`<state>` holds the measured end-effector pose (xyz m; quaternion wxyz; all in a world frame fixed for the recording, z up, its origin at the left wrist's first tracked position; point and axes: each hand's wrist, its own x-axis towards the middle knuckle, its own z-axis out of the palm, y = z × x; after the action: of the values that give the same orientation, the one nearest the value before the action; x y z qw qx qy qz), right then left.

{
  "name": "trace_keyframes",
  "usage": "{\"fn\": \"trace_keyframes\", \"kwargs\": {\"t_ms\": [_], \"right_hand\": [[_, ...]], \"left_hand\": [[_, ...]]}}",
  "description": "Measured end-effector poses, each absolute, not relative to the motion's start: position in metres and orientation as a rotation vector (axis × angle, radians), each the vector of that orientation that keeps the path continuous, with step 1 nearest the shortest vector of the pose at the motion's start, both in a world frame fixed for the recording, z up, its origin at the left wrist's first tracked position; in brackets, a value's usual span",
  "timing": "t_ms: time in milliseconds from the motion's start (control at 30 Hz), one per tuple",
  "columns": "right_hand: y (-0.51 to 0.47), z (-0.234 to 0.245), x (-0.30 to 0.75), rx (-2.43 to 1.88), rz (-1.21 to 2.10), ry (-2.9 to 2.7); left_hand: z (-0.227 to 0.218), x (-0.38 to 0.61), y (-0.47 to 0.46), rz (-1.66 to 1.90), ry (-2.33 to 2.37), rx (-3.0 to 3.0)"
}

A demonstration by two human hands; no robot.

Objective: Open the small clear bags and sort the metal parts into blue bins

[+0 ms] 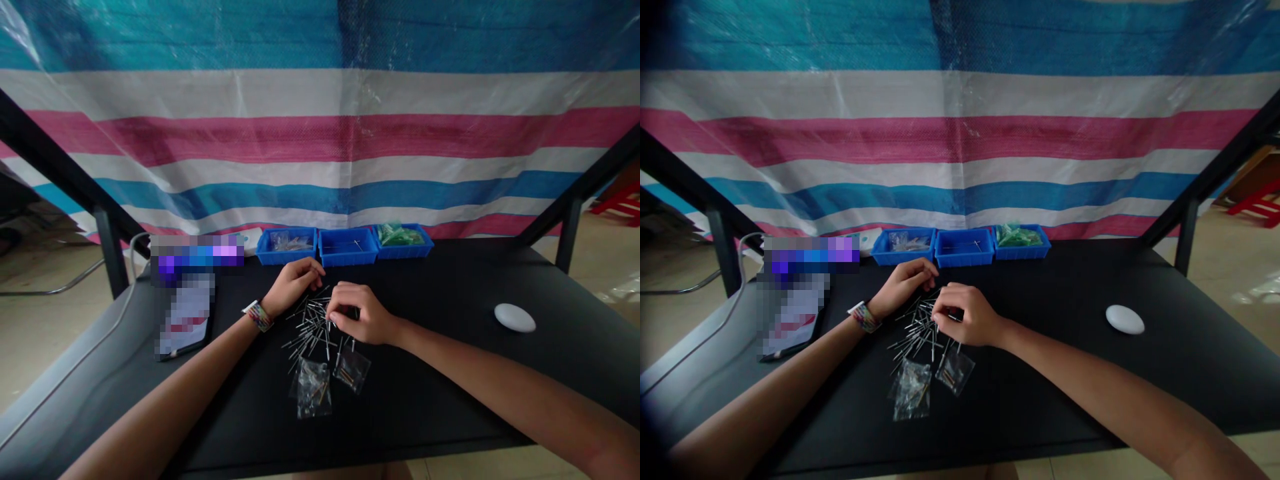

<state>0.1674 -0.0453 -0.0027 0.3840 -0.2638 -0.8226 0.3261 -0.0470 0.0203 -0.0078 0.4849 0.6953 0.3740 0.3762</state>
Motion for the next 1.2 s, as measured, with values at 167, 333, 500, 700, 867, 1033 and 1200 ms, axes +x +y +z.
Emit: {"fn": "trace_keyframes", "kwargs": {"t_ms": [167, 333, 500, 700, 867, 1033, 1200], "right_hand": [[-0.055, -0.006, 0.171, -0.426, 0.577, -2.481], [-0.061, 0.008, 0.175, -0.386, 0.45, -2.736], [-0.072, 0.044, 0.175, -0.576, 0.259, -2.959], [-0.093, 0.069, 0.169, -0.761, 0.254, -3.103], [-0.106, 0.071, 0.166, -1.004, 0.314, -3.223], [-0.113, 0.068, 0.163, -0.991, 0.275, -3.254], [-0.115, 0.069, 0.164, -0.958, 0.183, -3.189]], "left_hand": [[-0.008, -0.046, 0.019, 0.888, 0.918, 1.731], [-0.012, -0.046, 0.02, 0.874, 0.921, 1.751], [-0.015, -0.046, 0.021, 0.878, 0.91, 1.767], [-0.013, -0.044, 0.021, 0.875, 0.925, 1.776], [-0.014, -0.044, 0.022, 0.872, 0.913, 1.781], [-0.016, -0.045, 0.023, 0.86, 0.922, 1.789], [-0.016, -0.046, 0.024, 0.848, 0.924, 1.781]]}}
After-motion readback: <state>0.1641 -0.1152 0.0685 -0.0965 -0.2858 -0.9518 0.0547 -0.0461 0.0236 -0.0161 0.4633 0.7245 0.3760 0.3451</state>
